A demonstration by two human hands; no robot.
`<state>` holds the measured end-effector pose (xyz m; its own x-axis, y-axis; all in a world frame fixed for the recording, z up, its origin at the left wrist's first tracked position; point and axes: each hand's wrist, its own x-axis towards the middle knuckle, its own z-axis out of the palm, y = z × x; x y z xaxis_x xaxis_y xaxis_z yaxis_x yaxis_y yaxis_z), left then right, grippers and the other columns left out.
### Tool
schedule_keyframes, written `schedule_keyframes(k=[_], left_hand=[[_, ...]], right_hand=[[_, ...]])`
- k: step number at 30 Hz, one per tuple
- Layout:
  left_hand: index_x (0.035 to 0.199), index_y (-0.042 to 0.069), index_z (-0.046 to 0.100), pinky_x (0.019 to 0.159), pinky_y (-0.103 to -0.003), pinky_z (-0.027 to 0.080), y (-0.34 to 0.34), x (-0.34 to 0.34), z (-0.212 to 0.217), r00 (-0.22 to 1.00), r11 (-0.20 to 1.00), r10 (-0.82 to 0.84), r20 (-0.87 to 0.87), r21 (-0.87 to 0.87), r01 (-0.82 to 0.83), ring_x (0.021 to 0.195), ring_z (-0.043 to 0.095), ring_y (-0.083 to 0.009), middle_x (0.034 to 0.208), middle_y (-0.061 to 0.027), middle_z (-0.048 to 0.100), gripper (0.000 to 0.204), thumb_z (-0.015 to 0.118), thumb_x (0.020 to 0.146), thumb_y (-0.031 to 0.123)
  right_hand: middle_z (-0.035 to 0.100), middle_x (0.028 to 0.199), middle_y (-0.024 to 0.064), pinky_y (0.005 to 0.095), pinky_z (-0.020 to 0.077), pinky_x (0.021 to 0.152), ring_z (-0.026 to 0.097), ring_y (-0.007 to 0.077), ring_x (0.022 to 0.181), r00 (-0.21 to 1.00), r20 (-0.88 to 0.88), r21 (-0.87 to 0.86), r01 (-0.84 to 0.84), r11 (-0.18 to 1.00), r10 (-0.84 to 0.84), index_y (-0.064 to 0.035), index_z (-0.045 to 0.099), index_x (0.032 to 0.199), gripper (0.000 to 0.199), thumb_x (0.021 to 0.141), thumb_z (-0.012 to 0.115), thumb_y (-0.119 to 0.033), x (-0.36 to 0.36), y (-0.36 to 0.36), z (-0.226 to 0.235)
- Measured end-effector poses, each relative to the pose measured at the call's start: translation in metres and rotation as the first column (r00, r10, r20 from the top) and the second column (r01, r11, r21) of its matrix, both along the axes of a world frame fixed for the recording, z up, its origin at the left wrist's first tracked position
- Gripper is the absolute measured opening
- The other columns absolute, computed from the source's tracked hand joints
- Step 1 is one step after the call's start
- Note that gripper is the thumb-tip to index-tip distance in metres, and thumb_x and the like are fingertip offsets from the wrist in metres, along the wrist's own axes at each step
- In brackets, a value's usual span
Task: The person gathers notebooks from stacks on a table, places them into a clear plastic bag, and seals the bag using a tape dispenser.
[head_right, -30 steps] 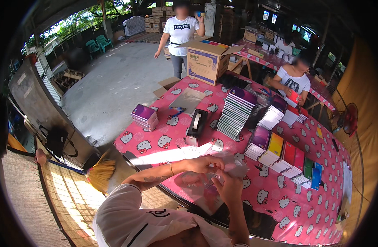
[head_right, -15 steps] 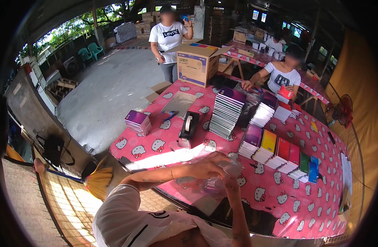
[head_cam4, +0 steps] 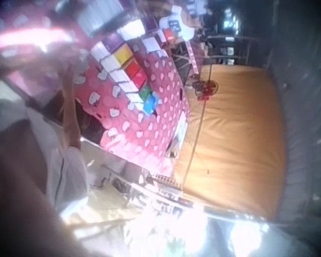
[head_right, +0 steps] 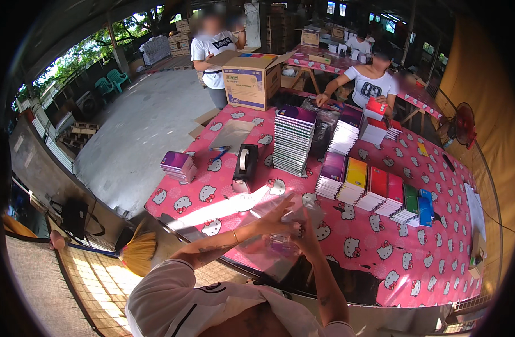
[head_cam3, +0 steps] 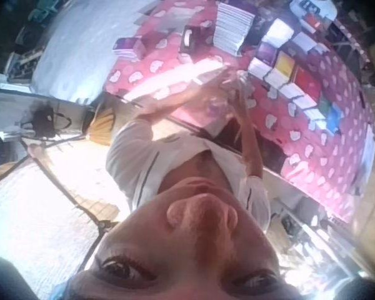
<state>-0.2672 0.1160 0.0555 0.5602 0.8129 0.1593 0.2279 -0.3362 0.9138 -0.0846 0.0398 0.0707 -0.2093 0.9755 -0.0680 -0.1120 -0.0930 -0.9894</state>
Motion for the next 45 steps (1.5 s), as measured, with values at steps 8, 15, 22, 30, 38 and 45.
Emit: schedule_keyframes(k=[8,15,22,30,38,45], left_hand=[[0.147,0.002,0.044,0.1,-0.04,0.05,-0.012,-0.03,0.039,0.953,0.941,-0.243,-0.18,-0.282,0.187,0.127,0.056,-0.0256,0.142,-0.0166,0.054,0.066,0.069,0.094,0.032],[0.129,0.007,0.063,0.097,-0.047,0.048,-0.051,-0.041,0.026,0.915,0.647,0.041,-0.402,0.709,0.282,0.123,0.055,-0.0264,0.141,-0.0143,0.053,0.045,0.071,0.089,0.023],[0.098,0.007,0.068,0.075,-0.042,0.054,-0.039,-0.013,0.058,0.975,0.924,-0.07,-0.209,0.356,0.142,0.089,0.068,-0.0305,0.089,-0.0124,0.069,0.019,0.073,0.084,0.019],[0.085,0.008,0.063,0.062,-0.046,0.053,-0.033,0.011,0.044,0.928,0.901,0.174,-0.329,0.434,-0.016,0.066,0.068,-0.0349,0.068,-0.0092,0.068,0.016,0.069,0.087,0.023],[0.095,0.008,0.066,0.078,-0.045,0.054,-0.061,0.001,0.074,0.975,0.673,0.121,-0.188,0.738,0.059,0.088,0.067,-0.0311,0.098,-0.01,0.067,0.02,0.073,0.082,0.022],[0.104,0.009,0.068,0.095,-0.044,0.048,-0.085,-0.008,0.1,0.964,0.648,0.127,-0.234,0.755,0.098,0.111,0.059,-0.0279,0.122,-0.009,0.06,0.028,0.076,0.079,0.02]], right_hand=[[0.061,0.125,0.0096,0.0394,0.0456,0.1,0.055,0.0211,0.119,0.922,0.343,0.357,-0.307,0.882,0.182,-0.0046,0.053,0.136,0.062,0.083,0.08,-0.019,0.034,0.014,0.015],[0.063,0.117,0.0056,0.0433,0.0449,0.099,0.056,0.0277,0.114,0.656,0.643,0.726,-0.361,0.585,-0.394,-0.0081,0.068,0.115,0.039,0.078,0.078,-0.015,0.024,-0.023,-0.003],[0.066,0.098,0.0066,0.0427,0.0477,0.082,0.061,0.0294,0.09,0.727,0.569,0.73,-0.229,0.644,-0.386,-0.006,0.065,0.106,0.027,0.08,0.074,-0.008,0.018,-0.02,0.005],[0.066,0.091,0.0131,0.0449,0.05,0.078,0.064,0.0341,0.084,0.78,0.516,0.615,-0.049,0.787,-0.354,-0.0032,0.053,0.114,0.038,0.083,0.073,-0.013,0.01,-0.016,0.009],[0.064,0.102,0.0114,0.0467,0.0493,0.085,0.061,0.0348,0.099,0.681,0.609,0.636,-0.113,0.763,-0.406,-0.0072,0.058,0.116,0.049,0.074,0.08,-0.018,0.005,-0.027,0.03],[0.059,0.103,0.0073,0.0452,0.0467,0.087,0.058,0.0318,0.102,0.626,0.666,0.653,-0.228,0.722,-0.405,-0.0111,0.067,0.106,0.04,0.072,0.082,-0.024,0.009,-0.026,0.004]])
